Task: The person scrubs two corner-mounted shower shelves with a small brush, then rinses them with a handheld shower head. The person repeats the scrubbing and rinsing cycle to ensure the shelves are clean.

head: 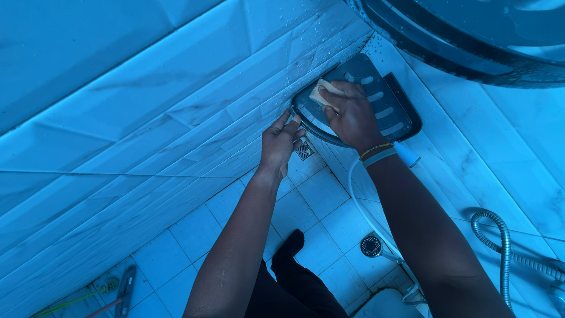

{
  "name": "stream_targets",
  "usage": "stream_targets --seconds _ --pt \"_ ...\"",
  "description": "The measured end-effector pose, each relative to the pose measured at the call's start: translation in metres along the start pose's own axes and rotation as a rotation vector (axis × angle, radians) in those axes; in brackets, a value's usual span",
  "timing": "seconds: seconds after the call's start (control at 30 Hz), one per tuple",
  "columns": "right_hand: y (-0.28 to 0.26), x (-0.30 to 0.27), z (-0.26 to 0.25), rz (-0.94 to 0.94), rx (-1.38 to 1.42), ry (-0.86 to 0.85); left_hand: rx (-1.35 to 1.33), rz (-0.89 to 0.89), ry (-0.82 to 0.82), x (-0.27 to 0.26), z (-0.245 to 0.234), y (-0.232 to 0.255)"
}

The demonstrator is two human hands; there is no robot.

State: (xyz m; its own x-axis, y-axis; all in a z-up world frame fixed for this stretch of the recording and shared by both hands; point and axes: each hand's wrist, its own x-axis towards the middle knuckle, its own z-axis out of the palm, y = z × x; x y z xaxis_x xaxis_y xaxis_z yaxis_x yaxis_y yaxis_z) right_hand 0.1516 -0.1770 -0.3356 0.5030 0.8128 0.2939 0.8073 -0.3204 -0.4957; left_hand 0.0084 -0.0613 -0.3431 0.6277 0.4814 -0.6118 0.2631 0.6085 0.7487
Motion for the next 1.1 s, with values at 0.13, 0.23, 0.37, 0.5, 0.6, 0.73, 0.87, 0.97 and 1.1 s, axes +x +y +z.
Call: stream_targets --seconds 0.13,0.23,0.37,0.5,0.6,0.73,0.87,0.97,1.1 --pt "-0.003 0.005 -0.006 -0.098 0.098 -0.147 0.001 0.002 0.0 0.001 0.004 0.001" --pt "-0.004 0.009 -0.009 -0.13 0.164 -0.195 -0.023 0.01 0.012 -0.001 0.004 0.001" --pt "0.021 -0.003 -0.033 -0.348 0.057 -0.316 -0.055 0.017 0.03 -0.004 0.01 -0.001" --pt "0.052 -0.015 -0.07 -0.197 -0.128 -0.239 0.035 0.043 0.034 -0.008 0.014 0.004" --pt "0.057 -0.007 -0.062 -0.023 -0.281 -0.049 0.071 0.044 0.049 -0.011 0.011 0.006" --pt "0.046 -0.004 -0.032 0.12 -0.358 0.113 0.096 0.039 0.046 -0.01 0.016 0.005" --pt "0.036 -0.003 -0.024 -0.089 -0.189 0.004 0.113 0.038 0.047 -0.011 0.015 0.01" --pt "0.035 -0.006 -0.031 -0.025 -0.262 0.011 0.15 0.011 0.028 -0.012 0.013 0.013" --pt "0.037 -0.011 -0.029 0.03 -0.172 -0.011 0.127 0.0 0.032 -0.014 0.011 0.014"
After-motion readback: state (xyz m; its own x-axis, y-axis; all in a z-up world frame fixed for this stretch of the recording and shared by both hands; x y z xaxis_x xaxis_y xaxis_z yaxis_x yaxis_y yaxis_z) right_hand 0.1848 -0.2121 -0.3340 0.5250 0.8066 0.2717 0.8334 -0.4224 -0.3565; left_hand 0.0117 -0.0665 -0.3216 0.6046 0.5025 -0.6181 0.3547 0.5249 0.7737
